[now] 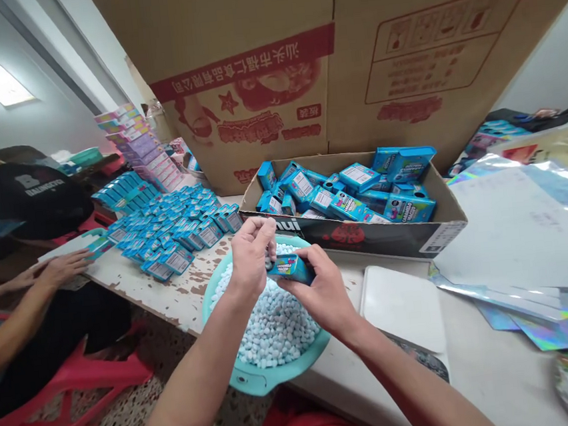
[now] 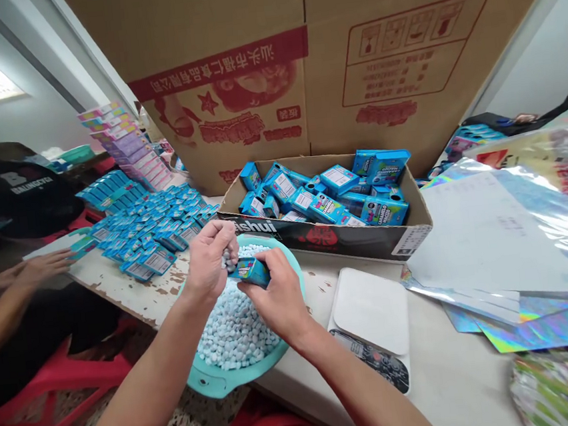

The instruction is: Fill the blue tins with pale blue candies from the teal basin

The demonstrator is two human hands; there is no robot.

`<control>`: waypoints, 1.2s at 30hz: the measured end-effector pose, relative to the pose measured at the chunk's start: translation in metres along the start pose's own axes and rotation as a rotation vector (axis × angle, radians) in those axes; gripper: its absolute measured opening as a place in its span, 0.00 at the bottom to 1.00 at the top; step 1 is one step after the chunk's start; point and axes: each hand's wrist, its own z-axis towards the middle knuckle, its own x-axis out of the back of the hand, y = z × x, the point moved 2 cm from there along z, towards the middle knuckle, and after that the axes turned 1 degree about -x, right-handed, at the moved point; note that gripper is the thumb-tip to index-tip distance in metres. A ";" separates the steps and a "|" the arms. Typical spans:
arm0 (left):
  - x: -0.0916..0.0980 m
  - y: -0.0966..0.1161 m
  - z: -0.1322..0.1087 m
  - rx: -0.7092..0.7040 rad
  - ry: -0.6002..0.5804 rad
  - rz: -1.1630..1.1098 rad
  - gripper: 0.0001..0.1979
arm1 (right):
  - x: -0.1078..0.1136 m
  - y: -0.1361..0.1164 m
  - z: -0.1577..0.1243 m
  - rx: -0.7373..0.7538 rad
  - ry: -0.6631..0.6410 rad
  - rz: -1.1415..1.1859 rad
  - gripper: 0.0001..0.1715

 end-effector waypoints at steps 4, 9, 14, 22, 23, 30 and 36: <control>-0.002 0.000 -0.002 0.036 0.012 -0.056 0.18 | 0.000 0.001 -0.002 -0.026 -0.025 0.036 0.14; -0.007 0.008 -0.007 -0.051 -0.015 -0.056 0.15 | -0.002 0.000 -0.002 0.000 0.030 0.081 0.15; 0.001 0.014 -0.001 0.013 0.004 -0.070 0.16 | 0.003 0.006 -0.008 -0.071 0.028 0.194 0.17; 0.048 -0.020 -0.007 -0.062 -0.436 0.913 0.12 | 0.087 0.042 -0.048 -0.273 0.269 0.221 0.22; 0.049 -0.023 -0.006 -0.081 -0.471 0.998 0.12 | 0.099 0.050 -0.053 -0.298 0.331 0.199 0.23; -0.034 -0.027 0.075 -0.261 -0.479 1.137 0.12 | 0.137 0.113 -0.072 -0.473 0.568 0.099 0.33; -0.138 -0.100 0.156 -0.035 -0.665 1.322 0.15 | 0.140 0.123 -0.089 -0.375 0.586 -0.027 0.35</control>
